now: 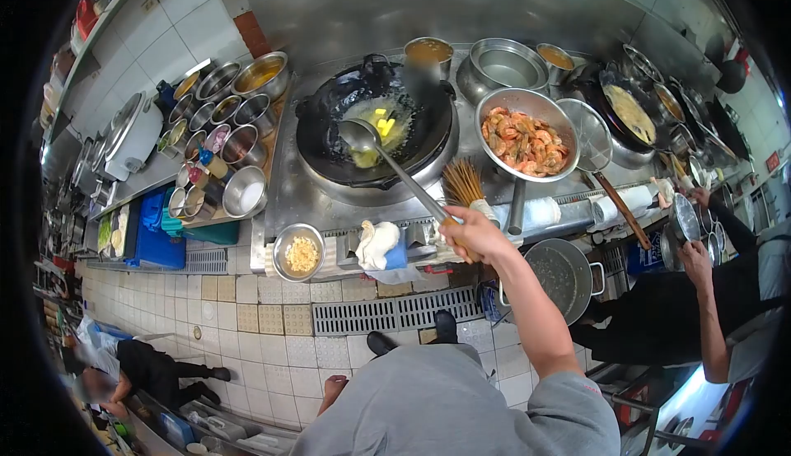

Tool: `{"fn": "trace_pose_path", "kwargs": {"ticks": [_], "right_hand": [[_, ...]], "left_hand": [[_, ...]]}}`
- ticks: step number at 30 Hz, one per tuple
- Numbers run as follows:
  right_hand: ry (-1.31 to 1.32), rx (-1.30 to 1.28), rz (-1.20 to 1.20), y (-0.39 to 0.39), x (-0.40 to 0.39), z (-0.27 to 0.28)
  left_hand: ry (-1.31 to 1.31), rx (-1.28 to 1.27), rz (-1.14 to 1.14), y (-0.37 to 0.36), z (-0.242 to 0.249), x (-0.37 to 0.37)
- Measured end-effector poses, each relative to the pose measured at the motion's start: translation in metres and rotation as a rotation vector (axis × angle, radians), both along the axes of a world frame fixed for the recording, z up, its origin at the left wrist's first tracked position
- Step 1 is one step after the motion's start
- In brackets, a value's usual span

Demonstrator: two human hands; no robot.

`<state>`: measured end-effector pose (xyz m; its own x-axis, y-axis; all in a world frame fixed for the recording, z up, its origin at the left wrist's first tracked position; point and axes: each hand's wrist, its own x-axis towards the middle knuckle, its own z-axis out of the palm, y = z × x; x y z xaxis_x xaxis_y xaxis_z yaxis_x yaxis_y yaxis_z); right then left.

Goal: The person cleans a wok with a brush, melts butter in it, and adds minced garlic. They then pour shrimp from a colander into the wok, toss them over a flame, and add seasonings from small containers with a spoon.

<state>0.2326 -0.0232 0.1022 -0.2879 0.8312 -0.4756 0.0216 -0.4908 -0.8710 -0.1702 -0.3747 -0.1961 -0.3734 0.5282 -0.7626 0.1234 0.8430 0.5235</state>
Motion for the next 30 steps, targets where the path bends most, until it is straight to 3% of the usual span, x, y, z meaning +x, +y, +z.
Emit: {"fn": "trace_pose_path", "kwargs": {"ticks": [4, 5, 6, 10, 12, 19, 25, 27, 30], "right_hand": [[-0.026, 0.076, 0.026, 0.049, -0.011, -0.012], [-0.073, 0.129, -0.027, 0.058, -0.017, -0.011], [-0.12, 0.182, -0.078, 0.066, -0.024, -0.011], [-0.096, 0.256, -0.127, 0.094, -0.04, -0.024], [-0.058, 0.2, -0.157, 0.094, -0.054, -0.034], [0.232, -0.078, -0.032, 0.029, -0.032, -0.013], [-0.07, 0.061, -0.082, 0.022, 0.003, 0.004], [-0.175, 0.238, -0.079, 0.046, -0.016, 0.001], [-0.069, 0.147, -0.221, 0.076, -0.051, -0.028]], "left_hand": [[-0.033, -0.016, 0.031, 0.008, -0.022, -0.008], [-0.093, -0.018, 0.135, 0.008, -0.028, -0.009], [-0.152, -0.02, 0.241, 0.008, -0.028, -0.009], [-0.188, 0.027, 0.267, 0.003, -0.018, -0.003], [-0.04, -0.025, 0.055, 0.002, -0.006, 0.004], [0.016, -0.053, -0.046, -0.009, 0.002, 0.005], [-0.028, -0.007, 0.115, -0.012, -0.004, 0.0], [-0.011, -0.008, 0.045, -0.012, 0.004, 0.002], [0.004, -0.033, -0.07, -0.011, 0.008, 0.003]]}}
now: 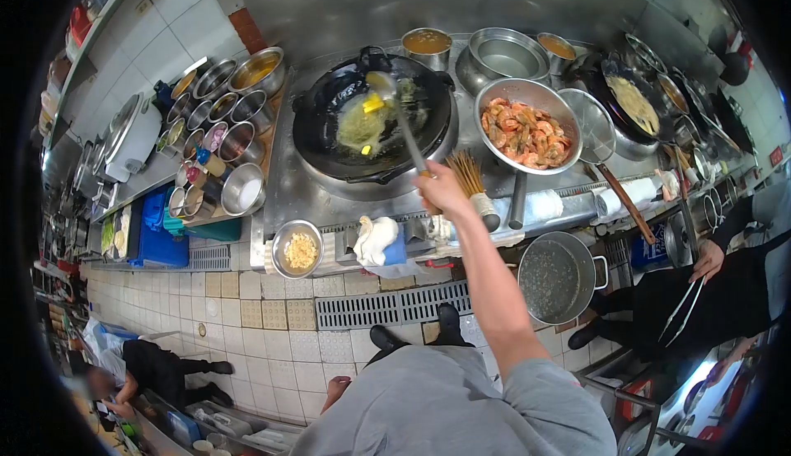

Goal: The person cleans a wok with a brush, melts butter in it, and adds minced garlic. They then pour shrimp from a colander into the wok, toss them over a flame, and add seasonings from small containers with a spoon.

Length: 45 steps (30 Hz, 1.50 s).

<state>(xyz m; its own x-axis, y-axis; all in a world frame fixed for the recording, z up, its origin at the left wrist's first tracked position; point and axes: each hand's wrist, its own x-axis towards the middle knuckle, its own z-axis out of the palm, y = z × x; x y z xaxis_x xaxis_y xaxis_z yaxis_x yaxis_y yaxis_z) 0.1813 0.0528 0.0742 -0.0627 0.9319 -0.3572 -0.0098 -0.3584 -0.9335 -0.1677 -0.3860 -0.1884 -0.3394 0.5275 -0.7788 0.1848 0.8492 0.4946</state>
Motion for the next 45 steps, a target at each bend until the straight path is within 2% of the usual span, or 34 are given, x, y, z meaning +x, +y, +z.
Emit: {"fn": "trace_pose_path", "kwargs": {"ticks": [1, 3, 5, 7, 11, 13, 15, 17, 21, 23, 26, 28, 31, 33, 34, 37, 39, 43, 45], "right_hand": [[0.071, -0.043, -0.028, 0.001, -0.007, 0.0], [0.23, -0.123, 0.113, -0.001, -0.002, -0.004], [0.337, -0.246, 0.121, -0.02, 0.016, 0.003], [0.318, -0.247, 0.101, -0.045, 0.038, 0.018], [0.139, -0.169, 0.133, -0.044, 0.054, 0.021], [-0.03, -0.022, 0.135, -0.026, 0.036, 0.017], [0.021, -0.037, 0.126, -0.016, 0.012, 0.02], [0.127, -0.105, 0.026, -0.008, -0.01, 0.009], [0.319, -0.209, 0.104, -0.038, -0.009, 0.017], [0.281, -0.246, 0.029, -0.065, 0.002, 0.031], [0.192, -0.238, 0.057, -0.081, 0.018, 0.041], [-0.05, -0.156, 0.024, -0.076, 0.015, 0.046], [-0.139, -0.011, 0.046, -0.038, -0.005, 0.017], [-0.133, -0.034, -0.042, -0.023, -0.033, 0.011], [-0.032, -0.048, -0.043, -0.023, -0.041, 0.013], [0.18, -0.163, 0.059, -0.036, -0.027, 0.01], [0.205, -0.202, 0.034, -0.058, -0.008, 0.015], [0.045, -0.129, 0.092, -0.061, 0.025, 0.029], [-0.038, -0.048, 0.124, -0.037, 0.014, 0.025]], "left_hand": [[-0.002, -0.025, -0.035, 0.003, 0.001, 0.0], [-0.005, -0.022, -0.024, 0.01, 0.004, 0.001], [-0.009, -0.018, -0.003, 0.014, -0.004, -0.003], [-0.132, 0.011, 0.238, 0.012, -0.03, -0.013], [-0.152, 0.058, 0.354, 0.018, -0.026, -0.011], [-0.137, 0.035, 0.279, 0.017, -0.022, -0.008], [-0.172, 0.037, 0.265, 0.013, -0.018, -0.01], [-0.013, -0.032, -0.054, 0.015, -0.006, -0.013], [-0.039, -0.034, -0.05, 0.006, -0.025, -0.038], [-0.182, -0.057, 0.225, 0.0, -0.043, -0.055], [-0.196, -0.004, 0.288, 0.001, -0.044, -0.072], [-0.228, -0.014, 0.286, 0.001, -0.051, -0.087], [-0.235, -0.066, 0.267, -0.008, -0.06, -0.101], [-0.209, -0.083, 0.251, -0.007, -0.061, -0.102], [-0.177, -0.073, 0.259, -0.005, -0.059, -0.1], [-0.161, -0.027, 0.266, 0.0, -0.054, -0.092], [-0.178, 0.014, 0.273, 0.008, -0.051, -0.081], [-0.145, 0.041, 0.258, 0.012, -0.026, -0.054], [-0.042, 0.011, 0.06, 0.014, -0.012, -0.043]]}}
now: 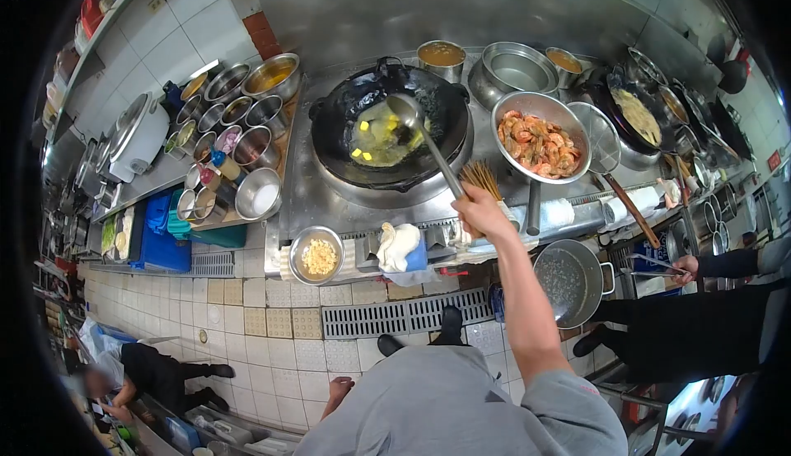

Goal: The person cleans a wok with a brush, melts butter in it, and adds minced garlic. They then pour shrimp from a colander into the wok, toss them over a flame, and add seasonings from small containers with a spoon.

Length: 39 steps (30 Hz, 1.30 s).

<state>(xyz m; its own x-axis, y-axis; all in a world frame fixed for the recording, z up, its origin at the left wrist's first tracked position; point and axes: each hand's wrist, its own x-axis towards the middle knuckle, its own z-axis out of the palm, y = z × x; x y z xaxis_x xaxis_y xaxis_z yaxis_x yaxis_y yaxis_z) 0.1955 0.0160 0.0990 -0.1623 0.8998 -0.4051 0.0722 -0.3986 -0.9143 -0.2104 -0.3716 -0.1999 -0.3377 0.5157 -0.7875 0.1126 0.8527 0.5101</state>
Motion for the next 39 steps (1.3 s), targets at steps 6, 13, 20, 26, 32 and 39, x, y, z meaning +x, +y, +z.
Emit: {"fn": "trace_pose_path", "kwargs": {"ticks": [6, 13, 20, 26, 32, 39], "right_hand": [[0.076, -0.026, -0.012, 0.032, -0.04, -0.023], [0.033, -0.128, 0.043, -0.019, 0.028, 0.006], [-0.026, 0.047, -0.123, 0.027, -0.028, -0.028], [0.223, -0.177, 0.009, -0.013, 0.01, -0.014], [-0.096, 0.021, -0.004, -0.003, 0.026, -0.003], [0.115, -0.061, -0.061, 0.01, -0.009, -0.033]], "left_hand": [[0.01, -0.025, -0.105, -0.006, 0.001, 0.009], [-0.096, 0.029, 0.291, 0.002, -0.025, 0.005], [-0.05, 0.008, 0.082, -0.007, -0.02, 0.022], [-0.069, -0.025, 0.116, 0.009, -0.015, 0.025], [-0.152, 0.172, 0.065, 0.066, -0.035, 0.027], [-0.178, 0.342, -0.363, 0.228, -0.037, 0.094]]}}
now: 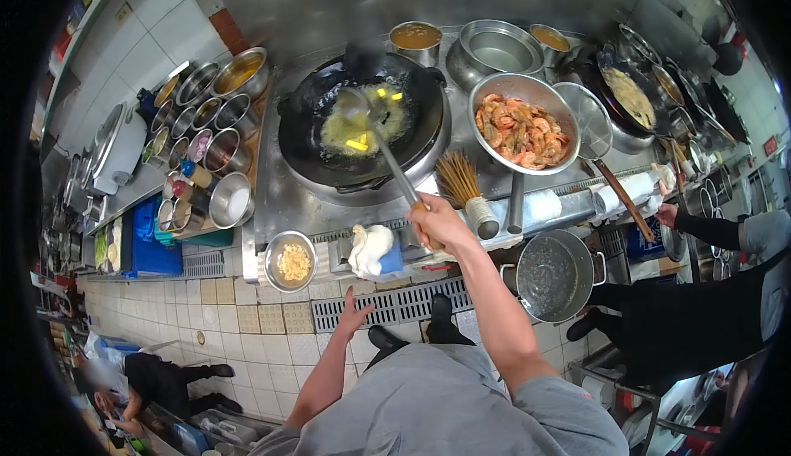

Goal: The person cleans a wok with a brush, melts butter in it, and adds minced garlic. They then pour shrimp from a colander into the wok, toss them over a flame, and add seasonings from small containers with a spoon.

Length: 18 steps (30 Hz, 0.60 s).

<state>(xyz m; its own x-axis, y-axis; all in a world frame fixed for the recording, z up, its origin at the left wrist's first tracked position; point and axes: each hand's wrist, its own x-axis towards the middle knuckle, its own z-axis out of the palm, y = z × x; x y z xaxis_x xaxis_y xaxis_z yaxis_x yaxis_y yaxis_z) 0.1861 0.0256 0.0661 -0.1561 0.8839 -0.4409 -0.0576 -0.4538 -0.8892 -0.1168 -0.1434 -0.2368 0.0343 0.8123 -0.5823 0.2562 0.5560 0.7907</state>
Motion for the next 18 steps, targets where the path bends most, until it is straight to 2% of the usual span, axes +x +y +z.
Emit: {"fn": "trace_pose_path", "kwargs": {"ticks": [2, 3, 5, 7, 10, 12, 13, 15, 17, 18], "right_hand": [[0.195, -0.142, 0.112, -0.017, 0.022, 0.011], [0.19, -0.143, 0.113, -0.023, 0.032, 0.019], [0.011, -0.096, 0.09, -0.031, 0.052, 0.032], [-0.061, -0.03, 0.122, -0.022, 0.055, 0.03], [-0.293, 0.214, 0.076, 0.01, 0.03, 0.009], [-0.143, 0.128, 0.052, 0.021, 0.009, -0.007], [-0.041, 0.095, 0.063, 0.02, 0.004, -0.005], [0.151, -0.077, 0.133, 0.0, 0.017, 0.006], [0.177, -0.132, 0.146, -0.014, 0.043, 0.012], [0.123, -0.136, 0.139, -0.018, 0.057, 0.016]], "left_hand": [[-0.028, -0.097, -0.012, 0.035, 0.062, 0.036], [-0.05, -0.19, -0.014, 0.042, 0.083, 0.051], [-0.033, -0.123, 0.032, 0.047, 0.04, 0.062], [-0.011, -0.057, 0.078, 0.047, 0.033, 0.072], [-0.002, -0.066, 0.175, 0.046, 0.043, 0.081], [-0.181, -0.034, 0.237, 0.039, 0.054, 0.078], [-0.178, -0.033, 0.234, 0.038, 0.057, 0.076], [-0.05, 0.013, 0.16, 0.032, 0.061, 0.073], [0.066, 0.031, 0.148, 0.022, 0.049, 0.073], [0.264, 0.197, 0.069, 0.015, 0.029, 0.071]]}}
